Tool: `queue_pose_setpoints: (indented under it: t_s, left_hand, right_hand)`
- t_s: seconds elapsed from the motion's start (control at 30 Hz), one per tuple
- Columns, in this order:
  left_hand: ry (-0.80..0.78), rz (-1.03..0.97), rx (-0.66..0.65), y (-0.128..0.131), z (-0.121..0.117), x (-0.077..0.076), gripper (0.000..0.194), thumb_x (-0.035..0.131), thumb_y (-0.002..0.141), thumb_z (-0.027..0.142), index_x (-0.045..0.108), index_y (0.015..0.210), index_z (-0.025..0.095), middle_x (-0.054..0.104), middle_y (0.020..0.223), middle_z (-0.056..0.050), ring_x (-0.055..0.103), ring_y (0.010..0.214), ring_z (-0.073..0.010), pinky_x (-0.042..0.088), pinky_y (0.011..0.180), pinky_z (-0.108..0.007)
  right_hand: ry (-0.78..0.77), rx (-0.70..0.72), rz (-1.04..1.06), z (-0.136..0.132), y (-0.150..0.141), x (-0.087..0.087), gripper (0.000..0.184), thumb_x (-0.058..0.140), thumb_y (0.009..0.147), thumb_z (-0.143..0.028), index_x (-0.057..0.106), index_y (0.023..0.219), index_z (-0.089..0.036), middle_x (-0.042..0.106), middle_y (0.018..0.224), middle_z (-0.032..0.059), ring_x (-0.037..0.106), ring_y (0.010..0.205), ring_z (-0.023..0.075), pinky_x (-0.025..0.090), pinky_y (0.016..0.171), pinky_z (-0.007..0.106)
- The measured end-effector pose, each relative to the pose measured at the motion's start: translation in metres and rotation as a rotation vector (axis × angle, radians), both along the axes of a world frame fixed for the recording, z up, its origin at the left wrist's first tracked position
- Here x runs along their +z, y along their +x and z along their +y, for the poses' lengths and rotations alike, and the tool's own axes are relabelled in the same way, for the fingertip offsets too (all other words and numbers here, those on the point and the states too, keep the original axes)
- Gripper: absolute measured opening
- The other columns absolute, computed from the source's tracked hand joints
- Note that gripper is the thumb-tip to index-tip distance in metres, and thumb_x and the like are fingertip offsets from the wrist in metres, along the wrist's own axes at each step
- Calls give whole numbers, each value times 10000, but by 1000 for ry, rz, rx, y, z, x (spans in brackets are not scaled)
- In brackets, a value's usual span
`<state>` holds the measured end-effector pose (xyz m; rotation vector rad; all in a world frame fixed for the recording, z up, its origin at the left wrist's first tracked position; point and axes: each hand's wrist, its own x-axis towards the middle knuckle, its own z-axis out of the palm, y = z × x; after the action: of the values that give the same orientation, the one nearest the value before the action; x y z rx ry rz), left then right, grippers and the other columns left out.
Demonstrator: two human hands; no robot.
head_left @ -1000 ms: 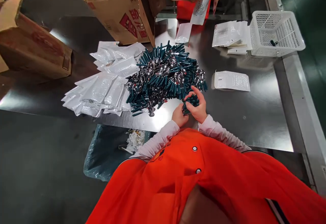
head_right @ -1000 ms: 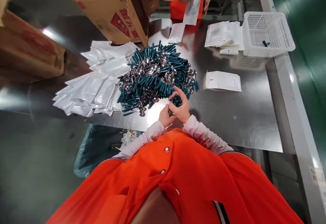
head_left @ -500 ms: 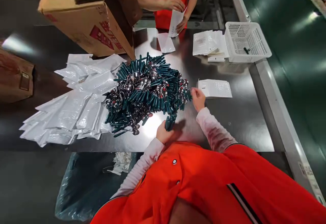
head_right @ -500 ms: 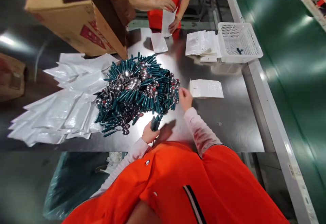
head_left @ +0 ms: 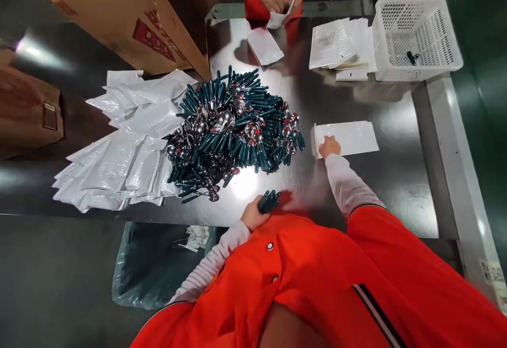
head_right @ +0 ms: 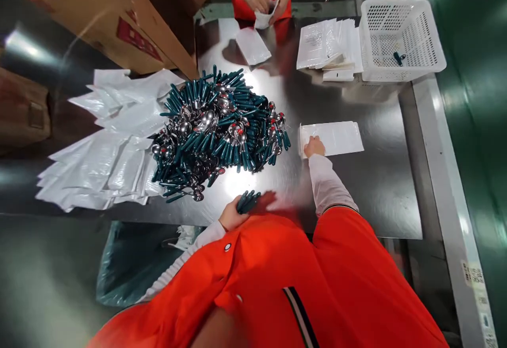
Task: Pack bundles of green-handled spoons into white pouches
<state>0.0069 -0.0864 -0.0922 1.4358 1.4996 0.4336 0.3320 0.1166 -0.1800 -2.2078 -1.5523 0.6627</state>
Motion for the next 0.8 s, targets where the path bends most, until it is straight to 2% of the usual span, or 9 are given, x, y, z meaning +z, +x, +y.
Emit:
queue_pose_setpoints:
  t_s: [0.1,0.17,0.23,0.33,0.43,0.5,0.57,0.67,0.8]
  left_hand:
    - [-70,111,-17,6,14,-5,435,736,740,192,596,1152,205,760,1113,-108,743,1032,-273,607,935,-439]
    - [-108,308,-93,12,25,-13,397,749,779,249,594,1138,182,757,1054,-123,738,1002,-295,591,899,-416]
    - [-90,438,-179,16,33,-27,372,719,837,303,588,1155,160,737,1090,-146,720,1042,-310,564,912,-403]
    - [-127,549,-279,13,36,-50,355,653,882,271,575,1200,136,701,1170,-171,700,1088,-302,541,932,-376]
    - [-166,692,-368,4,31,-65,417,605,906,256,533,1282,90,661,1215,-212,689,1097,-316,532,932,-399]
    - [-130,721,-419,2,26,-68,458,607,910,285,522,1306,72,638,1229,-236,674,1114,-345,524,937,-429]
    - [-80,705,-467,4,22,-66,499,650,889,323,534,1309,81,620,1254,-250,656,1145,-370,511,957,-445]
    - [-50,700,-446,10,21,-61,565,679,870,278,496,1371,90,619,1272,-260,662,1142,-364,510,957,-428]
    - [-91,603,-303,5,28,-59,737,662,832,119,326,1480,12,711,1076,-188,718,1001,-263,526,892,-318]
  right_hand:
    - [-21,161,103,-60,-47,4,90,585,863,-70,656,867,-126,653,874,102,600,828,182,473,826,318]
    - [-52,302,207,-106,-85,8,95,591,909,-170,668,856,-151,661,811,82,600,805,183,492,808,310]
    - [-91,398,298,-148,-116,13,116,612,915,-253,688,884,-170,684,788,74,613,765,189,507,776,311]
    - [-129,409,373,-186,-140,13,192,604,910,-327,708,943,-169,711,799,76,638,739,201,535,760,329]
    - [-131,311,389,-194,-146,1,306,489,949,-351,702,1011,-141,709,789,74,645,718,192,558,737,331]
    - [-116,268,388,-192,-147,-9,323,460,946,-335,698,1028,-134,704,790,74,648,712,196,566,730,341]
    - [-85,275,387,-191,-148,-17,285,495,924,-325,707,1001,-152,708,826,80,660,781,211,566,798,359]
    - [5,412,373,-190,-147,-20,242,532,921,-308,723,993,-179,717,918,93,659,910,218,536,913,353]
    - [107,716,309,-181,-140,-14,290,483,958,-276,714,1110,-186,724,1059,107,660,991,219,536,942,372]
